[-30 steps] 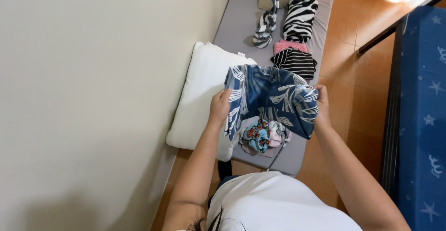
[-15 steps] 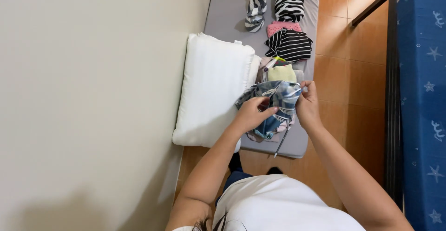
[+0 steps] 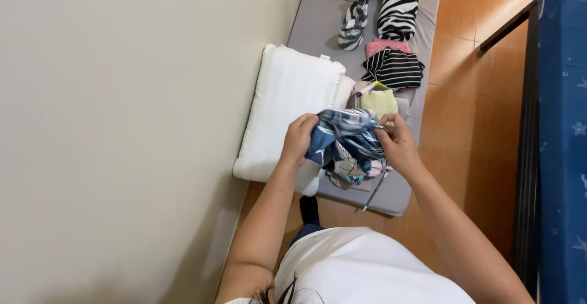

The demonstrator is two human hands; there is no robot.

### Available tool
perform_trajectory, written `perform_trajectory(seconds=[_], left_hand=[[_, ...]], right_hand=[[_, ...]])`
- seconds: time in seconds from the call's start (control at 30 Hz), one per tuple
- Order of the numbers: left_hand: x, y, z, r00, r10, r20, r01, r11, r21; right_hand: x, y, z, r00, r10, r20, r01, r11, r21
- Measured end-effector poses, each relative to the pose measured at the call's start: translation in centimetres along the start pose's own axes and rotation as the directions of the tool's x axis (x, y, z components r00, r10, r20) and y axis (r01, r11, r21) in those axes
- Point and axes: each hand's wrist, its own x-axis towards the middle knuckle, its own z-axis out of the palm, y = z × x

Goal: The person wipes a blue mattress with a yellow cloth, then folds various clothes and places them on a nearby bench. Finally, the person puts a blue patterned pillowcase onto a white pillow.

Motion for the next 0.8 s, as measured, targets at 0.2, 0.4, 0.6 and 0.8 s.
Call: perform_trajectory(seconds=[0.2, 0.4, 0.6, 0.8], left_hand=[[-3.4, 1.3, 0.1, 0.981, -0.017, -0.191, -0.047, 0.943, -0.329], [-5.9, 1.7, -1.2, 0.973, 0.07, -0.221, -0.149, 0.92, -0.362], [-9.5, 7.1, 0.7, 0.982, 0.121, -0.145, -0.144, 0.976, -0.164], [-10.8, 10.0, -0.6, 0.97, 0.231, 0.079, -0.243, 0.932, 0.267]], right_hand=[[-4.2, -0.7, -1.8, 0.998, 0.059, -0.021, -0.058, 0.998, 0.011], [-7.2, 0.9, -1.4, 0.958, 0.117, 0.261, -0.059, 0.973, -0.222], [-7.9, -0.5, 3.8, 0.87, 0.186, 0.456, 0.04, 0.896, -0.442], [-7.5, -9.6, 9.6, 0.855, -0.462, 0.235, 0.495, 0.862, -0.108]])
